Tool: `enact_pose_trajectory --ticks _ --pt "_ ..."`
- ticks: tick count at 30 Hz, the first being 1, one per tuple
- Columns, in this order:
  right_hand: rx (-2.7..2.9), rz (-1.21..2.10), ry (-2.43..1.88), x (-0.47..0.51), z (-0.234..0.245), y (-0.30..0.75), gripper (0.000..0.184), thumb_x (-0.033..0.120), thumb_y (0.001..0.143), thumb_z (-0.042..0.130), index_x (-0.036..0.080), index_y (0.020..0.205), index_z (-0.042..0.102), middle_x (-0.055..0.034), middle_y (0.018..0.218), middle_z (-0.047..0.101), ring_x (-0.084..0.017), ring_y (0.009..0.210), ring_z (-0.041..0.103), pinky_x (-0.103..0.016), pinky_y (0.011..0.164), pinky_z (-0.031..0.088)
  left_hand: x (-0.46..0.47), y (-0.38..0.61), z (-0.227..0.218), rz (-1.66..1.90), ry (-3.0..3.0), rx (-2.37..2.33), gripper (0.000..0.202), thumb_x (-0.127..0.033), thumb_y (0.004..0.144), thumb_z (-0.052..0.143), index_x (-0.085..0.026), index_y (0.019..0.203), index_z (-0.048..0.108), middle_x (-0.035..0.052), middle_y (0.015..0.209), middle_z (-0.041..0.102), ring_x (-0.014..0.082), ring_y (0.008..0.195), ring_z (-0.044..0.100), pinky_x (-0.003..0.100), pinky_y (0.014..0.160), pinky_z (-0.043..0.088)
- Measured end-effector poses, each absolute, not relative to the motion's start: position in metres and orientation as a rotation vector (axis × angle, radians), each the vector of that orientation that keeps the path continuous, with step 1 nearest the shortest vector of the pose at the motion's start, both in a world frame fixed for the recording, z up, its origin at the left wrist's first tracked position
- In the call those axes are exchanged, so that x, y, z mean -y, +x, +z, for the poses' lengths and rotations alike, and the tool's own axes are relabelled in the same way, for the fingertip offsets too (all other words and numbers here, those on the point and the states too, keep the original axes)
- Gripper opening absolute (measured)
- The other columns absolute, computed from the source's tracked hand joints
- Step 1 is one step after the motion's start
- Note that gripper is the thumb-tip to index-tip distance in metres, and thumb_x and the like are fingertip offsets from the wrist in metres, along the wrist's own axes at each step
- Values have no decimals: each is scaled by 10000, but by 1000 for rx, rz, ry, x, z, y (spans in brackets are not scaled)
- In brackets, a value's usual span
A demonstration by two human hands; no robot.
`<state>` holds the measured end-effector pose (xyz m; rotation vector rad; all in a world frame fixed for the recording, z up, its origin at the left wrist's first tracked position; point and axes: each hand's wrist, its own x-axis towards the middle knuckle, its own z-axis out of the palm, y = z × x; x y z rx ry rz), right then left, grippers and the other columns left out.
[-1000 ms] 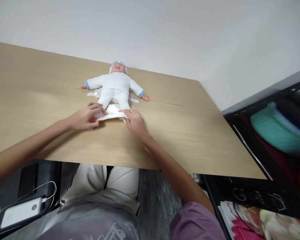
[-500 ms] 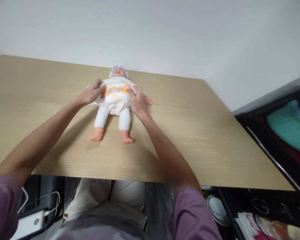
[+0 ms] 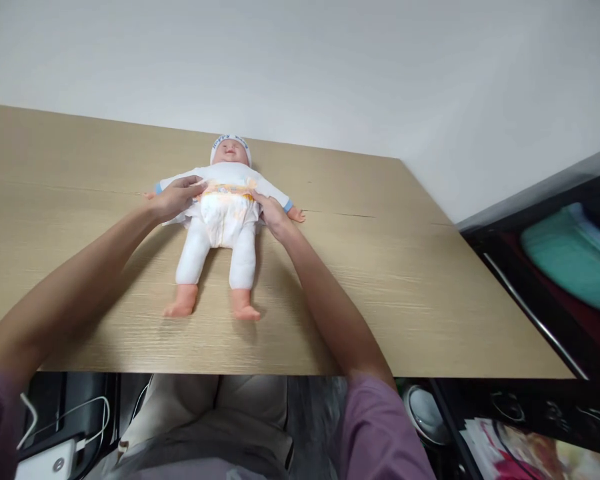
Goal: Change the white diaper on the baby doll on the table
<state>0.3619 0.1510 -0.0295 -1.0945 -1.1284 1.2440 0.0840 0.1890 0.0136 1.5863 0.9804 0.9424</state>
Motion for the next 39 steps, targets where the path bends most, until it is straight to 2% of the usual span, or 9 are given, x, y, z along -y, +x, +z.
enact_pose_trajectory --ticks 4,9,14,16,19,23,30,34,39 --pt "1187 1254 -1053 -110 -25 365 552 692 815 929 237 1085 774 -93 1192 862 -311 1242 796 -446 1065 693 -165 69 14 782 1510 -900 540 -701 861 891 -220 1003 691 62 906 703 210 787 661 331 680 536" --pt "1243 1029 -1235 -85 -30 392 655 745 763 920 249 1146 730 -65 1109 833 -244 977 777 -393 898 681 -153 61 29 782 1697 -1079 386 -549 955 802 -260 1198 722 36 928 709 195 755 628 329 686 516" --pt "1427 511 -1437 -59 -53 421 535 712 887 755 230 1118 722 -70 985 782 -233 830 695 -439 878 639 -131 87 55 1042 2200 -1196 279 -364 1053 606 -226 1288 669 137 1353 757 295 1173 691 475 1050 569" --pt "1519 333 -1500 -50 -62 425 471 685 926 713 236 1069 720 -77 962 775 -262 881 708 -470 925 628 -119 108 60 1031 2440 -1094 297 -378 1084 561 -217 1298 690 150 1419 739 335 1306 655 530 1173 518" --pt "1575 201 -1590 -44 -68 426 424 666 940 712 249 1019 706 -74 916 766 -291 930 725 -493 985 606 -105 140 61 860 2677 -932 356 -466 1103 558 -210 1273 736 163 1427 742 391 1399 614 588 1241 457" --pt "1584 254 -1692 -45 -63 422 367 618 942 741 261 998 673 -28 808 729 -281 850 727 -446 911 589 -98 166 50 745 2737 -1006 424 -552 1080 616 -197 1264 755 181 1398 764 439 1397 606 628 1204 456" --pt "1493 466 -1843 -42 -54 421 388 597 856 861 276 855 643 9 757 723 -242 772 689 -372 782 519 -95 167 37 799 2729 -1100 478 -597 952 800 -251 1280 768 142 1433 768 461 1399 572 643 1184 447" --pt "1481 647 -1659 -40 -45 424 475 708 902 752 267 760 648 5 723 680 -214 736 631 -347 743 499 -95 168 35 773 2750 -1092 533 -619 911 833 -256 1298 779 141 1470 751 484 1432 553 657 1198 435" --pt "1367 881 -1390 -51 -22 422 553 796 840 774 266 804 620 30 715 602 -186 726 583 -319 710 507 -93 170 35 726 2784 -1095 571 -594 899 837 -234 1336 769 155 1498 731 489 1440 551 666 1195 436"
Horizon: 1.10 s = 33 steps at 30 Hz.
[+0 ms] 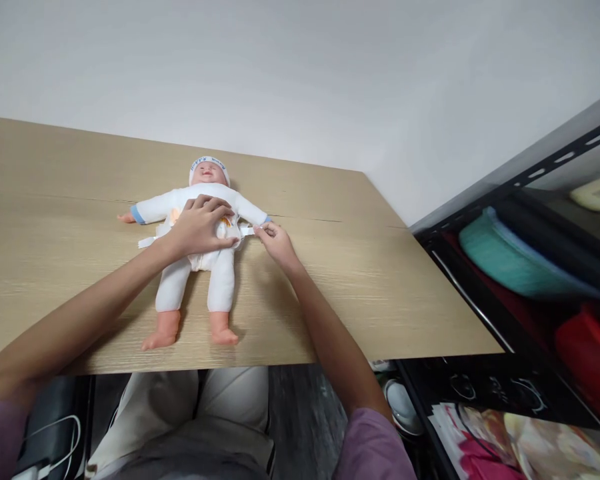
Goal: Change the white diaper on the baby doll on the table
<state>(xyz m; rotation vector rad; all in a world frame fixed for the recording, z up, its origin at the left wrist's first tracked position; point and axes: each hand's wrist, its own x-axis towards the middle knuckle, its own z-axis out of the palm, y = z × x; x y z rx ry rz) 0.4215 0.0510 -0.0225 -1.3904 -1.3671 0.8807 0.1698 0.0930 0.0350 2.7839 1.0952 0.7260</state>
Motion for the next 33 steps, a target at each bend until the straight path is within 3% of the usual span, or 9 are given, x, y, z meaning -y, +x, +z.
enact_pose_trajectory --ticks 6,10,13,16,18,23,28,33 --pt "1515 760 -1273 -81 -10 375 467 723 941 722 279 855 608 23 786 624 -186 764 624 -323 745 552 -92 171 35 737 2781 -1115 633 -553 875 837 -214 1397 723 176 1502 725 501 1430 563 668 1201 431" --pt "1563 680 -1303 -75 -16 356 424 702 1038 627 280 997 628 2 880 669 -198 804 660 -334 770 607 -92 170 32 769 2762 -1122 603 -451 870 820 -205 1408 708 163 1509 730 486 1428 569 637 1201 440" --pt "1623 501 -1250 -56 -22 358 441 656 1098 583 253 1243 688 -106 1224 753 -256 1067 732 -416 972 667 -93 170 30 766 2762 -1103 613 -458 869 836 -194 1406 707 166 1535 722 490 1450 554 635 1208 434" --pt "1762 304 -1133 -39 -27 361 504 569 1181 460 239 1478 699 -170 1507 695 -322 1435 652 -537 1295 527 -94 170 25 776 2759 -1091 593 -495 906 829 -202 1407 707 178 1528 723 493 1451 551 650 1203 426" --pt "1832 240 -1076 -34 -30 362 559 556 1210 388 252 1572 687 -167 1571 670 -341 1528 599 -586 1367 450 -96 169 23 798 2739 -1097 617 -528 918 831 -195 1420 700 193 1507 728 498 1443 554 662 1200 428" --pt "1921 147 -1023 -36 -34 367 607 579 1226 346 307 1686 633 -146 1616 651 -353 1530 600 -617 1350 461 -100 161 28 951 2566 -875 817 -587 892 858 -193 1556 589 195 1565 699 458 1482 580 628 1256 443" --pt "2013 102 -1050 -36 -29 374 623 579 1229 315 335 1732 589 -133 1633 649 -360 1514 607 -609 1318 482 -105 121 28 1259 2210 -829 485 -519 1086 650 -234 1475 597 155 1569 693 317 1468 654 502 1251 500" --pt "2025 46 -1073 -35 -30 376 593 530 1233 331 327 1722 599 -136 1625 655 -354 1502 607 -605 1305 480 -109 50 -2 1261 2245 -1231 422 -528 1071 628 -216 1353 651 149 1433 746 304 1248 701 481 1117 554"
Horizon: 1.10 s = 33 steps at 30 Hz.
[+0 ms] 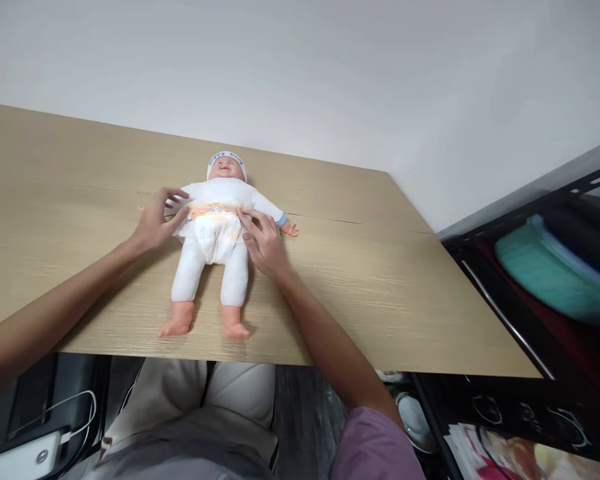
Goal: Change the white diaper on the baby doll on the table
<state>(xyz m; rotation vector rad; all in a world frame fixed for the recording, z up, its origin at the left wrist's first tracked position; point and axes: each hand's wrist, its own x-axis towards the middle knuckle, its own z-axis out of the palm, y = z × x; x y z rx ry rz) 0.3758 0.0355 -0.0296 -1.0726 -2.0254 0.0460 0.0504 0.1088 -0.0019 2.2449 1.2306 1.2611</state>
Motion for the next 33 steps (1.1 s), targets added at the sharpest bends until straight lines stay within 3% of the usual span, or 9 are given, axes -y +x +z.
enact_pose_trajectory --ticks 5,8,10,15,19,23,26,29,33 --pt "1924 -59 -1104 -33 -22 366 502 449 1216 439 309 1640 669 -148 1569 669 -353 1463 621 -607 1271 491 -104 18 -17 775 2449 -1485 360 -531 1026 594 -199 1128 689 171 1114 803 372 1070 721 563 1096 524" --pt "1829 -116 -1148 -32 -3 347 436 413 1185 518 303 1560 713 -140 1390 704 -348 1329 662 -594 1205 529 -100 19 -16 546 2477 -1668 380 -528 989 616 -172 1083 710 205 979 791 447 1033 737 609 1069 507" --pt "1862 -97 -1125 -34 14 328 398 393 1178 534 284 1507 730 -121 1250 706 -329 1212 675 -565 1159 551 -100 19 -14 468 2433 -1715 389 -555 962 650 -178 1025 722 202 933 780 452 990 740 566 1002 524" --pt "2178 23 -1059 -57 46 283 389 378 1162 603 214 1503 695 -109 1199 718 -305 1168 651 -484 1109 545 -110 6 -4 477 2184 -1606 395 -589 925 668 -235 750 648 93 815 705 303 793 654 387 738 434" --pt "2265 181 -1182 -76 46 268 534 390 1102 729 200 1591 629 -122 1263 754 -323 1243 646 -483 1136 516 -110 5 9 743 1936 -1395 446 -597 938 651 -236 696 549 5 685 527 187 664 469 338 668 324" --pt "2268 284 -1288 -77 43 266 751 464 1063 767 185 1717 528 -132 1273 771 -351 1251 660 -504 1134 515 -104 22 23 877 1783 -1208 475 -578 947 677 -236 669 501 -15 678 462 159 655 392 325 667 307" --pt "2257 314 -1340 -74 44 265 848 523 1040 776 194 1763 482 -137 1333 772 -363 1271 651 -500 1125 521 -103 45 33 862 1774 -1126 432 -545 966 672 -224 696 568 9 716 568 168 688 479 321 690 359" --pt "2255 304 -1338 -76 43 265 754 363 1043 738 248 1753 514 -126 1368 772 -363 1310 643 -491 1133 524 -105 70 41 808 1869 -1063 301 -451 972 639 -204 805 683 54 835 707 205 780 606 335 726 424" --pt "2213 313 -1313 -82 37 268 771 160 1019 634 253 1768 477 -94 1183 775 -320 1154 685 -461 1046 572 -108 87 42 910 2113 -1042 273 -395 1035 531 -214 870 653 67 897 728 251 864 663 385 810 498"
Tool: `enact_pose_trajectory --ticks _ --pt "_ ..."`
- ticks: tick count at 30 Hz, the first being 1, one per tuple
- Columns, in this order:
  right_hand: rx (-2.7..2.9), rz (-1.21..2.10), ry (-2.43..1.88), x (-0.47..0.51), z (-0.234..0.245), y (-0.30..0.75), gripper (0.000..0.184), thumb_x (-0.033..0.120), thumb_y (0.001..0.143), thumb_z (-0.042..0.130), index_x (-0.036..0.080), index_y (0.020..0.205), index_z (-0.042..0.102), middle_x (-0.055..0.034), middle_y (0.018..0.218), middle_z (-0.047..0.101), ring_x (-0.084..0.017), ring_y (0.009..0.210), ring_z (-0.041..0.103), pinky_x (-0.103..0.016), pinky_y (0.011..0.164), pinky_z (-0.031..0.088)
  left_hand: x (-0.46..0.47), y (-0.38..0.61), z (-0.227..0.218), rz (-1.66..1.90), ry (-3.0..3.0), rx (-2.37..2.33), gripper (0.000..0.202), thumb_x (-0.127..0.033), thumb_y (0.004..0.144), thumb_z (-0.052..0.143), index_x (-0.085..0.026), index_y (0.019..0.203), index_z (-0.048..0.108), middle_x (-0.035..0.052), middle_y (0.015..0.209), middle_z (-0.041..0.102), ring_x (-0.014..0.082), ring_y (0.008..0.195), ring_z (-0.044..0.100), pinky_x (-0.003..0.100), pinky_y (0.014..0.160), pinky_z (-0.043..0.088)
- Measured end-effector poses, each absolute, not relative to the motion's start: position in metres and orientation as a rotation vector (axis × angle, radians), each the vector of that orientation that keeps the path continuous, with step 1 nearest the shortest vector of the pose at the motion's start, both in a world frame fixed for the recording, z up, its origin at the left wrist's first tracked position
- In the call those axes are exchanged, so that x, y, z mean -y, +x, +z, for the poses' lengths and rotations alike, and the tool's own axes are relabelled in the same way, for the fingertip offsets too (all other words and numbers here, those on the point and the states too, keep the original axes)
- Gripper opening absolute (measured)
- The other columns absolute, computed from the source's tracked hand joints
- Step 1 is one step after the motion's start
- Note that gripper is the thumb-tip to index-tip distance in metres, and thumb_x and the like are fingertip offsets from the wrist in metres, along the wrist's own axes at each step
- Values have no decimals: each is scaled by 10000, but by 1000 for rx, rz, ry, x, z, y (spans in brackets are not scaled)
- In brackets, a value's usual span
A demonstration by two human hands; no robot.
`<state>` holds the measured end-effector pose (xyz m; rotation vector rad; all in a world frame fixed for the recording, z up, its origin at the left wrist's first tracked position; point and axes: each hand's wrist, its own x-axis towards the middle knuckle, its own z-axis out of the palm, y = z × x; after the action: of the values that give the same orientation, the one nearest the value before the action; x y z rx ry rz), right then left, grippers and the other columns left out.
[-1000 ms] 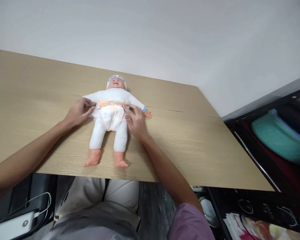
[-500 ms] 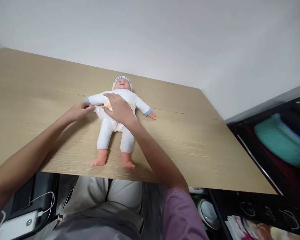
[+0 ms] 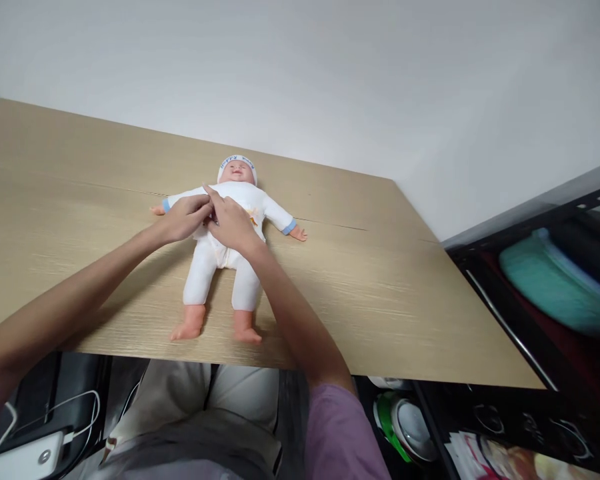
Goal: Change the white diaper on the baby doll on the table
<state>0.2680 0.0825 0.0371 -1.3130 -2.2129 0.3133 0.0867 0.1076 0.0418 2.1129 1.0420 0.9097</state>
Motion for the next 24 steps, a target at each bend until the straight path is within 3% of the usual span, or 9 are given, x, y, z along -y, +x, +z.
enact_pose_trajectory --ticks 3,6,10,14,20,24 --pt "2169 325 -1265 -85 34 269 736 199 1085 604 265 1791 408 -63 1123 760 -271 1052 666 -426 1015 577 -112 84 30 1169 2080 -1030 260 -463 1098 520 -229 1047 622 80 1062 728 254 936 683 403 880 544" --pt "2142 315 -1271 -85 32 266 648 245 1144 562 255 1775 417 -48 1094 751 -259 1033 650 -425 1019 568 -117 76 11 1240 1917 -1098 335 -572 1100 572 -244 1166 569 83 1107 711 242 919 682 377 817 547" --pt "2113 330 -1283 -87 29 264 605 210 1131 580 225 1727 475 -30 1043 732 -244 996 648 -407 990 561 -121 69 -8 1009 1863 -1090 394 -625 1054 639 -243 1110 561 19 900 637 213 813 604 343 753 511" --pt "2073 378 -1246 -89 28 267 566 153 1092 612 225 1650 548 -3 976 690 -220 948 636 -376 973 557 -122 69 -11 974 1790 -1005 412 -636 1046 656 -241 1008 545 -5 847 573 183 752 530 335 727 483" --pt "1918 295 -1277 -91 34 270 418 37 1113 497 177 1484 630 -53 1175 625 -169 1003 576 -322 1008 548 -127 73 -17 1044 1834 -1095 449 -687 1071 608 -255 997 507 3 851 550 200 778 531 355 758 490" --pt "1801 174 -1311 -66 42 269 332 72 1154 443 225 1329 680 -93 1297 624 -196 1086 594 -354 1037 587 -106 77 -6 1294 1956 -1368 342 -581 1140 546 -240 1164 557 94 1137 683 239 918 613 438 922 532"
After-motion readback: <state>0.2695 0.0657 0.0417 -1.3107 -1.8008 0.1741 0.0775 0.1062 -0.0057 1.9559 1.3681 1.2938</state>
